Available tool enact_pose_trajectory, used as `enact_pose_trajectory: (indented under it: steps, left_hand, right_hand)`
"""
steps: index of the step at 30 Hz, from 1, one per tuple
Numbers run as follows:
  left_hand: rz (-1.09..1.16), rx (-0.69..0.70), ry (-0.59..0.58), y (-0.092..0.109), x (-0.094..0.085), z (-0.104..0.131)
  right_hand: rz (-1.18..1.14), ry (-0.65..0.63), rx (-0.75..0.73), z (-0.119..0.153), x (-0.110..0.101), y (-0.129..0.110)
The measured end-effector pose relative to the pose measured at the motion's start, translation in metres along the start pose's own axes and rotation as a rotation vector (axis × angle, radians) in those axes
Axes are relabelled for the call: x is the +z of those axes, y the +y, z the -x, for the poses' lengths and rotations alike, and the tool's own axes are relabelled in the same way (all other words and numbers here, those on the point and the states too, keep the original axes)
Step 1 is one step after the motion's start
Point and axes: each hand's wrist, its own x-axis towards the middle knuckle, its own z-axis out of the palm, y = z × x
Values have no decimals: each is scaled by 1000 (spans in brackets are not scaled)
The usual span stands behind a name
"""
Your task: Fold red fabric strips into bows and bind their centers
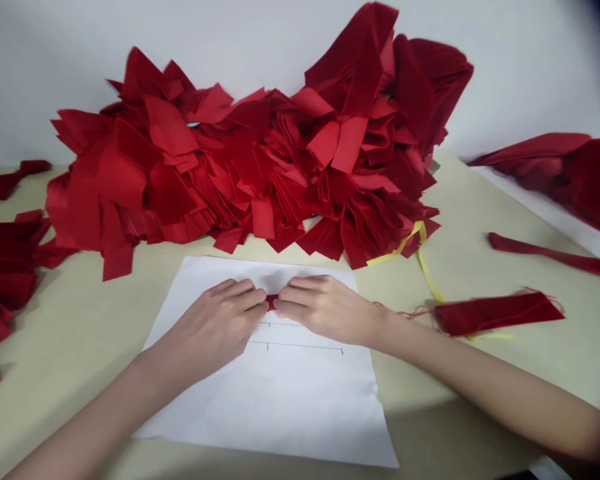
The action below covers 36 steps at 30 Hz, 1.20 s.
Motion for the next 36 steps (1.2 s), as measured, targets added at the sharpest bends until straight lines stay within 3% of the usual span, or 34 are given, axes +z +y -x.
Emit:
enact_pose_trajectory:
  steps: [9,17,23,26,32,36]
  left_hand:
    - [171,-104,15,-4,3,-7]
    - [318,-182,-60,-13,5,-7]
    - [276,-187,-23,-13,9,-10]
    - [347,-236,-25,-14,1,-12]
    - [752,-427,-244,-21,-33,-11]
    - [880,-445,-321,-25,-31,-9]
  right_hand:
    - [92,60,5,-8,11,-3]
    - [-372,-134,233,-22,-3,16]
    - [-431,-174,248,-21,-15,17]
    - [-490,-179,284,-21,-18,19]
    - [-1081,-284,311,-28,-26,35]
    - [-1258,-352,346,-30,-20,37]
